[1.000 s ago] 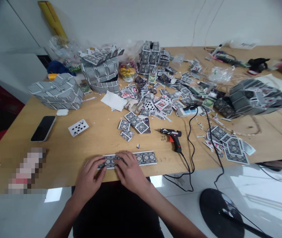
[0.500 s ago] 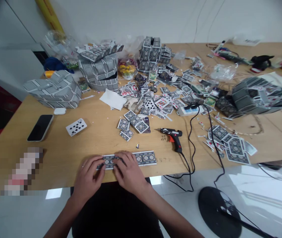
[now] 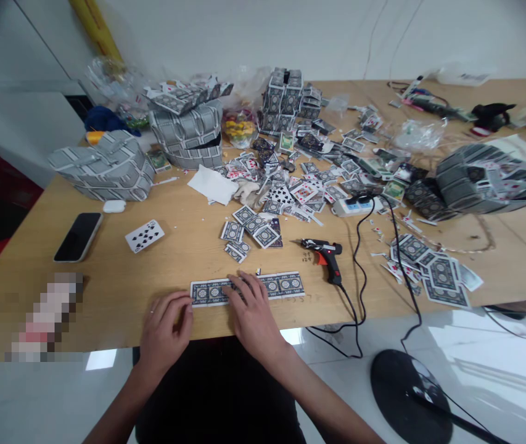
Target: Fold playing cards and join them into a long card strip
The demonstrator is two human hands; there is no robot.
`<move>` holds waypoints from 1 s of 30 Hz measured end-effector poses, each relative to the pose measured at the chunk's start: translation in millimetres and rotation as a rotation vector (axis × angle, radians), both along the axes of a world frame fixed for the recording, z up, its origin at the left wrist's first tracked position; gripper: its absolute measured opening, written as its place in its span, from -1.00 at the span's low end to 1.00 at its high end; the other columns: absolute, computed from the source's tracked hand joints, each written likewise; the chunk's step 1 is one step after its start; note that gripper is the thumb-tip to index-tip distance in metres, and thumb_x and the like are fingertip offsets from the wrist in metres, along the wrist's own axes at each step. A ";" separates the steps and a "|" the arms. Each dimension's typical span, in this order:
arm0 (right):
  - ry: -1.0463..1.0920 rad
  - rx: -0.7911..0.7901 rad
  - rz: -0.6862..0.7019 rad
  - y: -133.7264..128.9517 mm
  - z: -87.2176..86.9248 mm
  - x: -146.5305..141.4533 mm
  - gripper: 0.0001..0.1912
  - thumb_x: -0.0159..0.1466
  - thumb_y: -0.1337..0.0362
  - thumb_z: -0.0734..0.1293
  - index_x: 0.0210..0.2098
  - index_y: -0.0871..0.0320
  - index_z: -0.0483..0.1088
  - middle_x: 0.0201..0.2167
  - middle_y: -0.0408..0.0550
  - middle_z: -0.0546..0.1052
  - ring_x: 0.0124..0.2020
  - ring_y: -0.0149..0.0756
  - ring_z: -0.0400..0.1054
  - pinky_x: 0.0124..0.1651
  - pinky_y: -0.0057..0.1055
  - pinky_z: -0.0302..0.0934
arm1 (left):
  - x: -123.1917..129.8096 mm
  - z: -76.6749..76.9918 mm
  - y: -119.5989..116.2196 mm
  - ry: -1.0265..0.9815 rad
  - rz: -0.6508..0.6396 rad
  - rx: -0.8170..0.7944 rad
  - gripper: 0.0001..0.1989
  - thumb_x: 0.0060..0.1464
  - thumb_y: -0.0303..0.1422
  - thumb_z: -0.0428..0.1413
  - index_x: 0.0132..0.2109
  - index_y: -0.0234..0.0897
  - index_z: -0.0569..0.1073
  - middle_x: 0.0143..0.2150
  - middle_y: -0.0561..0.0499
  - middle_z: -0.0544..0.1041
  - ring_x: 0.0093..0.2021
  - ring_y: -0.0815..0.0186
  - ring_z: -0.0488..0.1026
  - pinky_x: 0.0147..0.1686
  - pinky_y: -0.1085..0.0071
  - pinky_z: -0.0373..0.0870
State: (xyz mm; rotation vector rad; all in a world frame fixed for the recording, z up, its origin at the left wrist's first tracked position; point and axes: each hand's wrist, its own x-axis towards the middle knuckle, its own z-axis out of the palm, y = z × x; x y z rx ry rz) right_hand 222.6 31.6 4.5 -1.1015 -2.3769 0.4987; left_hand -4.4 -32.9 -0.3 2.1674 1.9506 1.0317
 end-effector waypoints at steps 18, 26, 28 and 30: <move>0.000 0.030 -0.041 19.4 -9.8 6.6 -0.32 0.18 0.65 0.20 0.25 0.17 0.37 0.35 0.21 0.40 0.46 0.09 0.12 0.47 0.27 0.13 | 1.0 -2.4 2.3 0.100 0.027 -0.040 -0.88 0.34 -0.49 0.09 -0.06 -0.20 0.48 -0.03 -0.10 0.62 -0.05 0.10 0.55 0.03 0.14 0.40; 0.025 0.038 -0.053 19.2 -10.8 4.2 -0.41 0.25 0.60 0.22 0.23 0.15 0.36 0.32 0.21 0.41 0.42 0.12 0.17 0.44 0.30 0.14 | 2.2 -0.8 2.6 0.107 0.042 -0.034 -0.87 0.32 -0.48 0.09 -0.08 -0.17 0.48 -0.05 -0.08 0.63 -0.08 0.09 0.56 -0.01 0.14 0.41; 0.027 0.036 -0.057 19.4 -10.2 3.9 -0.43 0.27 0.58 0.23 0.23 0.13 0.37 0.32 0.20 0.41 0.41 0.12 0.18 0.43 0.30 0.15 | 2.1 -0.4 2.9 0.105 0.043 -0.029 -0.87 0.31 -0.48 0.09 -0.08 -0.17 0.48 -0.05 -0.09 0.64 -0.08 0.09 0.57 -0.01 0.15 0.42; 0.028 0.036 -0.063 19.3 -9.6 3.4 -0.44 0.28 0.57 0.23 0.23 0.11 0.37 0.32 0.19 0.42 0.40 0.12 0.19 0.42 0.30 0.15 | 1.7 -0.5 3.0 0.111 0.039 -0.026 -0.87 0.31 -0.48 0.10 -0.08 -0.18 0.49 -0.05 -0.09 0.64 -0.08 0.09 0.57 -0.01 0.14 0.41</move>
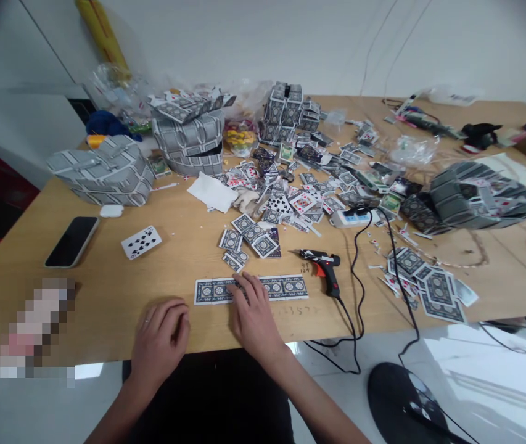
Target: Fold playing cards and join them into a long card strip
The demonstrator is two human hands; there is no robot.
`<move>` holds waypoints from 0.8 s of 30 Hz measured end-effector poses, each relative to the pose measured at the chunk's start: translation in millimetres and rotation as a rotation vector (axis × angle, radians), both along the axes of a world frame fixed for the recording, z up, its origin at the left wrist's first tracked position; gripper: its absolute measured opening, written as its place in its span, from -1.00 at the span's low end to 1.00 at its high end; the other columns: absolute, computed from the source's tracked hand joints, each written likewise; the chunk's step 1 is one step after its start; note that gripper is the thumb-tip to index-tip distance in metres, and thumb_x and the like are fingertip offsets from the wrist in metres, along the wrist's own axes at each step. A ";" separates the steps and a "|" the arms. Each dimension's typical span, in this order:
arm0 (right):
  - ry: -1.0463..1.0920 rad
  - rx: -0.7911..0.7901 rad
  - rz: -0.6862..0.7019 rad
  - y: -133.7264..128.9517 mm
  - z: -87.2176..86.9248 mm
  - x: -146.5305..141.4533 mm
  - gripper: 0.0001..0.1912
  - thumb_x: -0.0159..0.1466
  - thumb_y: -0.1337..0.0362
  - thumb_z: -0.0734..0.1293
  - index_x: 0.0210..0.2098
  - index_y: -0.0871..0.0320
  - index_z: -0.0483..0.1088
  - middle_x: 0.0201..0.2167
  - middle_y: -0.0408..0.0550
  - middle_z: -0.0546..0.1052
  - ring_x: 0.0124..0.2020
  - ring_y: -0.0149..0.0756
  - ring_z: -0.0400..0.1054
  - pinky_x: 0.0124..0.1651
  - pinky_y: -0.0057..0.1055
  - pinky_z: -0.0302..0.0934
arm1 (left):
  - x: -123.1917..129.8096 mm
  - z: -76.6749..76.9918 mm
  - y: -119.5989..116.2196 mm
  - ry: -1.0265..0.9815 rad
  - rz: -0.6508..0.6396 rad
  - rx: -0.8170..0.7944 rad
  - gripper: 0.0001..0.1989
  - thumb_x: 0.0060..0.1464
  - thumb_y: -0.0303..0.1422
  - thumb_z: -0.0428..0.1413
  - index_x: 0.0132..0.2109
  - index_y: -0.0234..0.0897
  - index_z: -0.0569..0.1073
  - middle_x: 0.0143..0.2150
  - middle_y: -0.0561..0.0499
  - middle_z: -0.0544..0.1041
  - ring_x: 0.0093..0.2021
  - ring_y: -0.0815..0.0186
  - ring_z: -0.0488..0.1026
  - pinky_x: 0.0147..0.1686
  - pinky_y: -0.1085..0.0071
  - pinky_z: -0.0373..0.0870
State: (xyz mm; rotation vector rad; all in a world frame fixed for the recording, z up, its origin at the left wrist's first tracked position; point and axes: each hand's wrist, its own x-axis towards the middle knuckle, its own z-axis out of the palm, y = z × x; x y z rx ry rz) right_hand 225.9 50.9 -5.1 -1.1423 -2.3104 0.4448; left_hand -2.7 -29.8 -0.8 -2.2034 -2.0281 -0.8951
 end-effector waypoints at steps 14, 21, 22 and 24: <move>-0.011 0.000 0.000 -0.9 -0.5 -0.9 -0.47 0.30 0.57 0.22 0.22 0.16 0.36 0.33 0.22 0.40 0.42 0.12 0.16 0.44 0.29 0.13 | -1.9 -3.6 -2.1 0.031 -0.003 0.019 -0.88 0.31 -0.49 0.10 -0.07 -0.20 0.48 -0.05 -0.10 0.63 -0.08 0.08 0.56 0.00 0.13 0.39; 0.127 0.010 -0.005 2.2 6.7 -0.4 -0.54 0.41 0.51 0.22 0.24 0.09 0.37 0.30 0.18 0.45 0.39 0.02 0.28 0.41 0.21 0.25 | -0.7 -0.6 -0.8 0.028 0.009 0.003 -0.88 0.31 -0.48 0.10 -0.09 -0.18 0.49 -0.05 -0.09 0.64 -0.09 0.08 0.56 -0.01 0.14 0.40; 0.153 0.021 -0.003 5.1 8.6 -0.3 -0.54 0.42 0.50 0.22 0.25 0.08 0.38 0.29 0.17 0.47 0.38 0.01 0.31 0.40 0.19 0.27 | -0.4 0.0 -0.2 0.025 0.009 0.006 -0.89 0.31 -0.47 0.10 -0.09 -0.18 0.49 -0.06 -0.09 0.64 -0.09 0.08 0.56 -0.02 0.14 0.40; 0.179 0.054 -0.003 14.5 13.5 -1.0 -0.54 0.43 0.49 0.22 0.25 0.05 0.40 0.25 0.14 0.51 0.38 0.00 0.32 0.39 0.17 0.30 | 0.0 0.9 0.9 0.022 0.004 0.016 -0.88 0.31 -0.47 0.10 -0.09 -0.17 0.49 -0.07 -0.09 0.64 -0.10 0.09 0.56 -0.02 0.14 0.40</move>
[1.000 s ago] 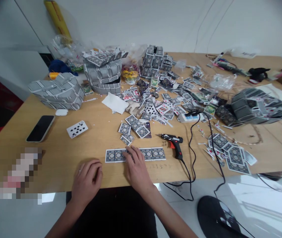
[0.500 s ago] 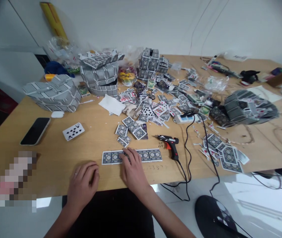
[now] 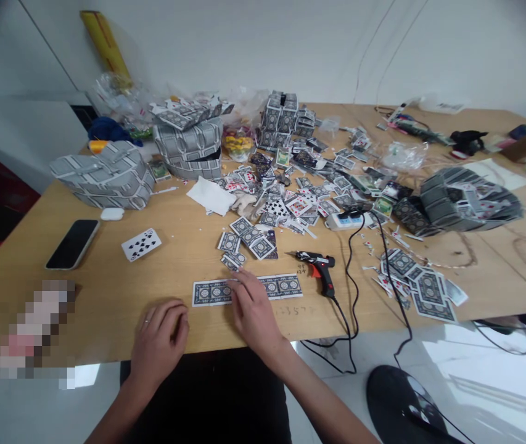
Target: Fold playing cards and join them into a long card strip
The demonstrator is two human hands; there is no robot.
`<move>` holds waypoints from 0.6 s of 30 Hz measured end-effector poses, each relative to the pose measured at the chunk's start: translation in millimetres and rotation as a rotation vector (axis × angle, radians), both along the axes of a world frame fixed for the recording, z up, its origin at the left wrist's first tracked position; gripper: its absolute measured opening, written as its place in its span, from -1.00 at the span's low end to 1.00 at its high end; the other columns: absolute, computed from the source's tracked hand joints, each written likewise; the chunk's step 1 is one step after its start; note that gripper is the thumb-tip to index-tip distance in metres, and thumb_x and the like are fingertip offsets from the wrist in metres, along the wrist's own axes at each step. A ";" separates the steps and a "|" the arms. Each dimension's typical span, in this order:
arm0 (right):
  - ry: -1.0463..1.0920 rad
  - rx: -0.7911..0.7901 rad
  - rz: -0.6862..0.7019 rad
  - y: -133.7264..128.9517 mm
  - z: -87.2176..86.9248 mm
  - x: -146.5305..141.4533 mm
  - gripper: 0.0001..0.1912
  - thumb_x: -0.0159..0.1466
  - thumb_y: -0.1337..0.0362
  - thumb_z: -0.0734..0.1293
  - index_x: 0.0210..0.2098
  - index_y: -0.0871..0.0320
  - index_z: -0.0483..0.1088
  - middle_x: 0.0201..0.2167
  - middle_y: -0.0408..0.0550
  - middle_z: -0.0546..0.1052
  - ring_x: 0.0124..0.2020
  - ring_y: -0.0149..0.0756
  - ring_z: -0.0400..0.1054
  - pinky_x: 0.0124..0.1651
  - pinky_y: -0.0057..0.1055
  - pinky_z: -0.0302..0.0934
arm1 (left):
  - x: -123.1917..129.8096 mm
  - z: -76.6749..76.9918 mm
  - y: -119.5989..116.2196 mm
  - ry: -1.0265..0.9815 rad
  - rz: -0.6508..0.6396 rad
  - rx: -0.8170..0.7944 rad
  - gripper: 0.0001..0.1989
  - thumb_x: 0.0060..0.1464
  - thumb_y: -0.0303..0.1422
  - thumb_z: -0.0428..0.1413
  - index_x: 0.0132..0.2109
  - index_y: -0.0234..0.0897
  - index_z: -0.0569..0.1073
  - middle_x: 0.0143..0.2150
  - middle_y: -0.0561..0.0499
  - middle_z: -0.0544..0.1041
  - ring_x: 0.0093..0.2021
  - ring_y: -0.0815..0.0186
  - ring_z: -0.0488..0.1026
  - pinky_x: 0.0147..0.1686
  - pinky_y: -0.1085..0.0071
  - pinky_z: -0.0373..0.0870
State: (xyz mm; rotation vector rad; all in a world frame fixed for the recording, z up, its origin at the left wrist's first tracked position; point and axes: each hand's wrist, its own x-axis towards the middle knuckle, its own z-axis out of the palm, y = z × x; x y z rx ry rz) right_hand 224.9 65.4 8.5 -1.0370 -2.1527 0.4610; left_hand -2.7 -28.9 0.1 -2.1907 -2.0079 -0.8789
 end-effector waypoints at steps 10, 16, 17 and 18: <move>-0.328 0.044 -0.044 53.7 9.3 -31.3 -0.74 0.46 0.28 0.37 0.10 0.19 0.53 0.43 0.34 0.31 0.53 0.23 0.02 0.45 0.29 0.13 | -0.6 -1.8 -0.2 0.007 -0.012 0.005 -0.89 0.32 -0.49 0.09 -0.09 -0.20 0.48 -0.06 -0.10 0.64 -0.09 0.08 0.55 -0.01 0.13 0.40; -0.354 0.041 -0.060 55.5 3.5 -39.0 -0.64 0.51 0.28 0.29 0.25 0.22 0.44 0.41 0.30 0.37 0.50 0.11 0.13 0.50 0.24 0.01 | 1.0 1.2 0.2 -0.008 -0.006 0.022 -0.87 0.31 -0.48 0.08 -0.10 -0.18 0.49 -0.08 -0.09 0.65 -0.10 0.09 0.56 -0.02 0.14 0.42; -0.337 0.042 -0.062 56.2 4.8 -38.0 -0.63 0.51 0.30 0.27 0.27 0.22 0.42 0.40 0.29 0.38 0.49 0.08 0.15 0.51 0.22 0.00 | 1.0 1.4 0.3 -0.007 -0.004 0.026 -0.87 0.31 -0.48 0.09 -0.10 -0.18 0.49 -0.08 -0.09 0.65 -0.10 0.09 0.56 -0.03 0.14 0.42; -0.312 0.043 -0.059 56.9 6.4 -36.5 -0.61 0.52 0.32 0.24 0.29 0.21 0.41 0.40 0.27 0.38 0.49 0.06 0.16 0.51 0.20 0.00 | 1.0 1.4 0.3 -0.007 -0.004 0.028 -0.88 0.31 -0.48 0.09 -0.10 -0.19 0.49 -0.08 -0.09 0.65 -0.11 0.09 0.56 -0.03 0.14 0.42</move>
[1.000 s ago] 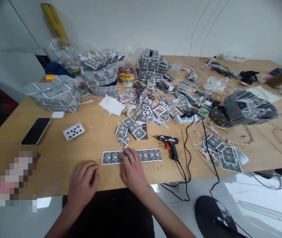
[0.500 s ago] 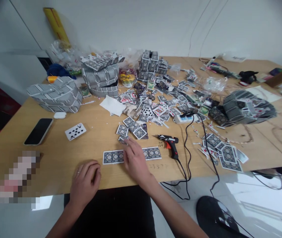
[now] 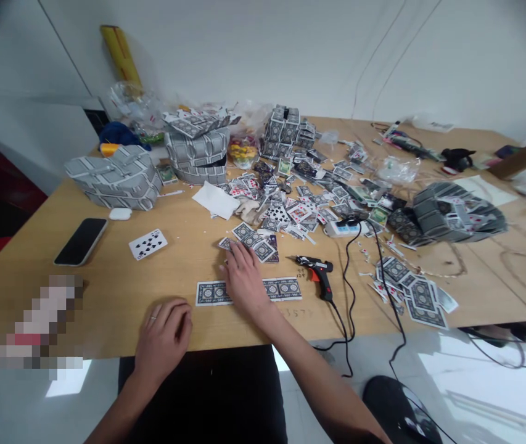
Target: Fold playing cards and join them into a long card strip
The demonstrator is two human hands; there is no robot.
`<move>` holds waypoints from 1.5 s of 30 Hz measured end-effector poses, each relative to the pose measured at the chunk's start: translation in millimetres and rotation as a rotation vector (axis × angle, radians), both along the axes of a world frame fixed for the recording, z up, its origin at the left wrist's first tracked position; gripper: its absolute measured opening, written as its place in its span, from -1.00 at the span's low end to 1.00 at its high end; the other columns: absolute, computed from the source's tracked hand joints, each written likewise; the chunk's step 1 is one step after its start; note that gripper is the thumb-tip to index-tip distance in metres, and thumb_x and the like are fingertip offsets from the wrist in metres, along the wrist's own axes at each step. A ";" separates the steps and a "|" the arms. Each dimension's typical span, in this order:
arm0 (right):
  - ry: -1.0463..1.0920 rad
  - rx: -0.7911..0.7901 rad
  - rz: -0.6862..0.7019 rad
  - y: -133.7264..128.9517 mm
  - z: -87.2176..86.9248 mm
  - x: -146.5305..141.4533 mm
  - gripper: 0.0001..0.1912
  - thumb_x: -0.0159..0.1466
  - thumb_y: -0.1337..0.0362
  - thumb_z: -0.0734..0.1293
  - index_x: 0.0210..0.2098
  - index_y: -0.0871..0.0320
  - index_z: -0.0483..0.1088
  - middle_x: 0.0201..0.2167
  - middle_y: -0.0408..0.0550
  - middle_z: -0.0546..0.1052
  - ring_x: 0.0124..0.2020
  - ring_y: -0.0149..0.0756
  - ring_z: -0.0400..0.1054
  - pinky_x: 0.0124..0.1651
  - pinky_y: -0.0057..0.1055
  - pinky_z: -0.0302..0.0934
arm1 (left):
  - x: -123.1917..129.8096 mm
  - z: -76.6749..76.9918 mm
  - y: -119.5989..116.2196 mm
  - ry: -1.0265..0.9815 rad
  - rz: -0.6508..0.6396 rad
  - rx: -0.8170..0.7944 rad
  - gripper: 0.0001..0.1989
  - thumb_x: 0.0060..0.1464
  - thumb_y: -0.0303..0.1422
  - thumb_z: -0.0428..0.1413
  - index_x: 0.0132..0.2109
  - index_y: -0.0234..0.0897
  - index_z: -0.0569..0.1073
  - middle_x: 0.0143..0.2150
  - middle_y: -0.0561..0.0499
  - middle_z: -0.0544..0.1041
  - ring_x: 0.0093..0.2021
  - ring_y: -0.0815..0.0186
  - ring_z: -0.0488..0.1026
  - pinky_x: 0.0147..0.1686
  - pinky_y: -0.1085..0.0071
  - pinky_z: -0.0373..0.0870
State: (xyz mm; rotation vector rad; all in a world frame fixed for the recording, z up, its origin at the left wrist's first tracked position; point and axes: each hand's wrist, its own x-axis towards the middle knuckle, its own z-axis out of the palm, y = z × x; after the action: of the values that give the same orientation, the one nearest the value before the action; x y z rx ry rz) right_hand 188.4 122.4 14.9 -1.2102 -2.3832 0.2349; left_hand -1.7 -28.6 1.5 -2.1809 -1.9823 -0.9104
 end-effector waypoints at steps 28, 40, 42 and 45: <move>1.043 -0.836 0.023 -85.5 30.7 18.9 -0.83 0.36 0.17 0.50 -0.13 0.03 0.49 -0.09 -0.06 0.65 -0.04 -0.21 0.58 0.08 -0.28 0.45 | 15.4 24.5 7.4 -0.948 -0.006 -0.164 -0.68 0.38 -0.25 0.17 0.21 -0.15 0.49 0.14 -0.09 0.62 0.11 0.20 0.60 0.12 0.28 0.53; 1.036 -0.825 0.041 -104.4 42.0 13.7 -0.85 0.37 0.22 0.49 -0.08 0.00 0.50 -0.09 -0.07 0.62 -0.06 -0.23 0.57 0.01 -0.32 0.50 | 19.9 24.1 7.9 -1.143 -0.055 -0.394 -0.76 0.37 -0.16 0.18 -0.10 -0.24 0.57 -0.19 -0.01 0.67 -0.19 0.26 0.60 -0.10 0.38 0.52; 0.999 -0.789 0.064 -106.9 44.5 14.4 -0.83 0.39 0.25 0.47 -0.03 -0.01 0.51 -0.05 -0.05 0.62 -0.02 -0.21 0.57 0.06 -0.28 0.50 | 21.2 25.6 9.1 -1.178 -0.076 -0.404 -0.76 0.37 -0.16 0.17 -0.13 -0.24 0.57 -0.23 0.01 0.65 -0.21 0.28 0.59 -0.12 0.40 0.52; 0.944 -0.741 0.087 -109.2 45.7 16.0 -0.81 0.40 0.28 0.45 0.00 -0.01 0.51 -0.01 -0.03 0.62 0.03 -0.19 0.56 0.09 -0.24 0.49 | 22.7 27.1 9.3 -1.211 -0.084 -0.415 -0.77 0.37 -0.16 0.17 -0.13 -0.24 0.57 -0.24 0.02 0.64 -0.22 0.29 0.57 -0.13 0.40 0.51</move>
State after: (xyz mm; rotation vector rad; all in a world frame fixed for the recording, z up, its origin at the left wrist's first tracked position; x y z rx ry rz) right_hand 204.3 13.2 60.6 -0.9252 -1.5083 1.4474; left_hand 21.0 -19.3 28.5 -2.0526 -2.6713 -2.4439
